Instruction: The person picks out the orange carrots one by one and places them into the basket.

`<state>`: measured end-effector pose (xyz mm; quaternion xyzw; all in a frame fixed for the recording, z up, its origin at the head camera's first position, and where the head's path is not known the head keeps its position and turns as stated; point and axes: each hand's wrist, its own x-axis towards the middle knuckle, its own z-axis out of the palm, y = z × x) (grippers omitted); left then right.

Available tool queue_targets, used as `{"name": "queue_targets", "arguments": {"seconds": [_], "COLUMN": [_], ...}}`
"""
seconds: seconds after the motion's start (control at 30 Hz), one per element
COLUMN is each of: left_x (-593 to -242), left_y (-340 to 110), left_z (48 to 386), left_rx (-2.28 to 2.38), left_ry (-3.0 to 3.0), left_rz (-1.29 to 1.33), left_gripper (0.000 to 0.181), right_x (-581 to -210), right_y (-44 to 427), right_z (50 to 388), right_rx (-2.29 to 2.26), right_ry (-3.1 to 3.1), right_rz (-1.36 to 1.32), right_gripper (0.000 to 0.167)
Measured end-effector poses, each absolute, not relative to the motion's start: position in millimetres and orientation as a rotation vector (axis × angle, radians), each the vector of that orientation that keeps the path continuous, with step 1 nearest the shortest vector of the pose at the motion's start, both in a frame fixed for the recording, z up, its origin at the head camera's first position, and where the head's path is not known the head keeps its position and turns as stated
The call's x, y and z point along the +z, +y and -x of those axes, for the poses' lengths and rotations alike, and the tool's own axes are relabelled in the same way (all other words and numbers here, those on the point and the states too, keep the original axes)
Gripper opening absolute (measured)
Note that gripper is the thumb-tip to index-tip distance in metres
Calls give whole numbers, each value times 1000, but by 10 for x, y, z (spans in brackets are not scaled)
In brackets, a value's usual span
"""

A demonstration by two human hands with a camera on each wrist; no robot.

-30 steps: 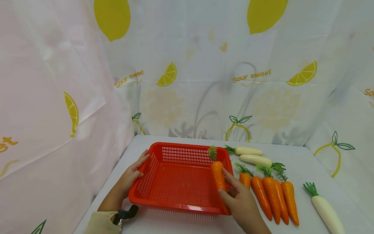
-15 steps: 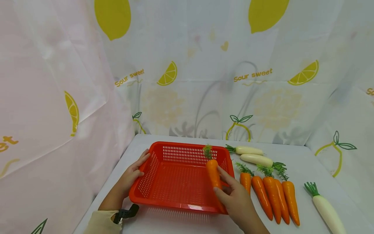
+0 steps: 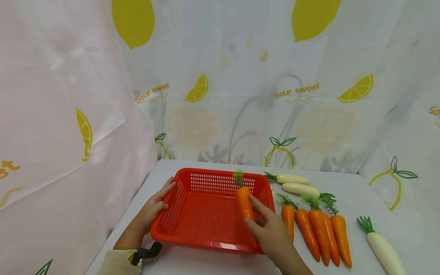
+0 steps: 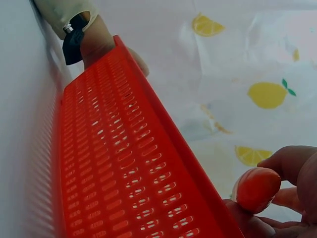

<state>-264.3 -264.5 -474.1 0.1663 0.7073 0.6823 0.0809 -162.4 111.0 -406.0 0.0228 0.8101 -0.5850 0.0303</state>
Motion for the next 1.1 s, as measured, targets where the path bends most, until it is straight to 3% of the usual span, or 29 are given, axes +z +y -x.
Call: {"name": "queue_targets", "arguments": {"seconds": [1.1], "left_x": [-4737], "left_y": [-2643], "left_z": [2626], "left_rx": [2041], "left_ry": [2106], "left_rz": [-471], "left_gripper": [83], "right_x": [-4023], "right_y": [837], "right_z": [1825], "right_rx": [-1695], "right_ry": [2491], "right_rz": [41], "right_gripper": [68]}}
